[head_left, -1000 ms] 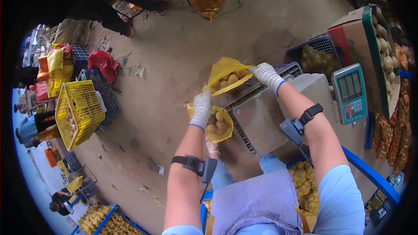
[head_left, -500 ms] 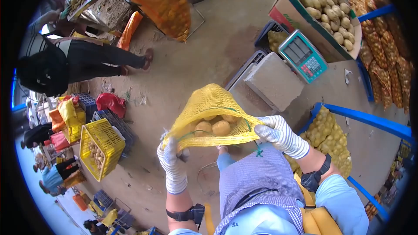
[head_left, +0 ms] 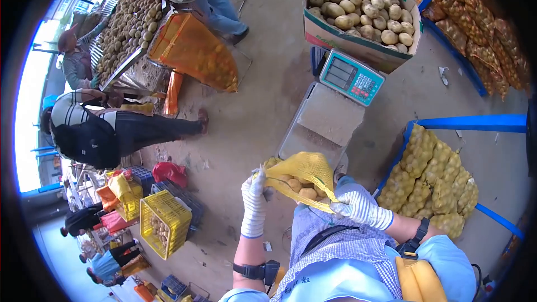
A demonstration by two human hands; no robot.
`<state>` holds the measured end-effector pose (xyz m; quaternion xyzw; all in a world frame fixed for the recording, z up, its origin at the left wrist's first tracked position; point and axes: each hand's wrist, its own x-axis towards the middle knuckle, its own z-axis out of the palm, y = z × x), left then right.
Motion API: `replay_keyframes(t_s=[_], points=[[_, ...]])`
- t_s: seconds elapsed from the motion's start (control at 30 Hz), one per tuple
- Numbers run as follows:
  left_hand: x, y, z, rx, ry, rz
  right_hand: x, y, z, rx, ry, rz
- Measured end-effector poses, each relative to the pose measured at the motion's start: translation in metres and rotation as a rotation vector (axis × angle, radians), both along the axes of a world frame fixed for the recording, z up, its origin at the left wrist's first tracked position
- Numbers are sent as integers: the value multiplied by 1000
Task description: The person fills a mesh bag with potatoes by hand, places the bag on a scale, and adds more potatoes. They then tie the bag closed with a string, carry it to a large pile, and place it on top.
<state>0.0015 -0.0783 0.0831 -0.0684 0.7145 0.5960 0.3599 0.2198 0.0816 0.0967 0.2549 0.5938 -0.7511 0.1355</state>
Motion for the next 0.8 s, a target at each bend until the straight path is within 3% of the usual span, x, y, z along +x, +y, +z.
replay_keyframes(t_s=[0.07, 0.17, 0.2, 0.27, 0.33, 0.5, 0.57, 0.6, 0.67, 0.73, 0.8], points=[[-2, 24, -1, 15, 18, -137, 4, 14, 7, 59, 37, 8], [-6, 55, -17, -12, 46, -227, -6, 39, 16, 120, -115, 88], [-9, 62, -29, -55, 102, -278, -7, 43, 10, 186, -188, 128], [-13, 67, -59, -99, 162, -314, 10, 30, -72, -102, -214, -76], [-15, 74, -74, -164, 194, -290, 12, 44, -83, -162, -166, -186], [-25, 78, -77, -261, 241, -330, 11, 50, -90, -35, -246, -137], [-25, 79, -73, -685, 602, -761, 13, 46, -91, 75, -280, -122], [-23, 83, -67, -677, 608, -767, 14, 44, -92, 80, -280, -132], [-18, 96, -47, -775, 802, -994, 18, 38, -95, 376, -229, -90], [-12, 102, -42, -743, 833, -988, 17, 36, -83, 500, -278, -72], [-10, 108, -39, -722, 874, -962, 15, 32, -74, 1116, -175, -336]])
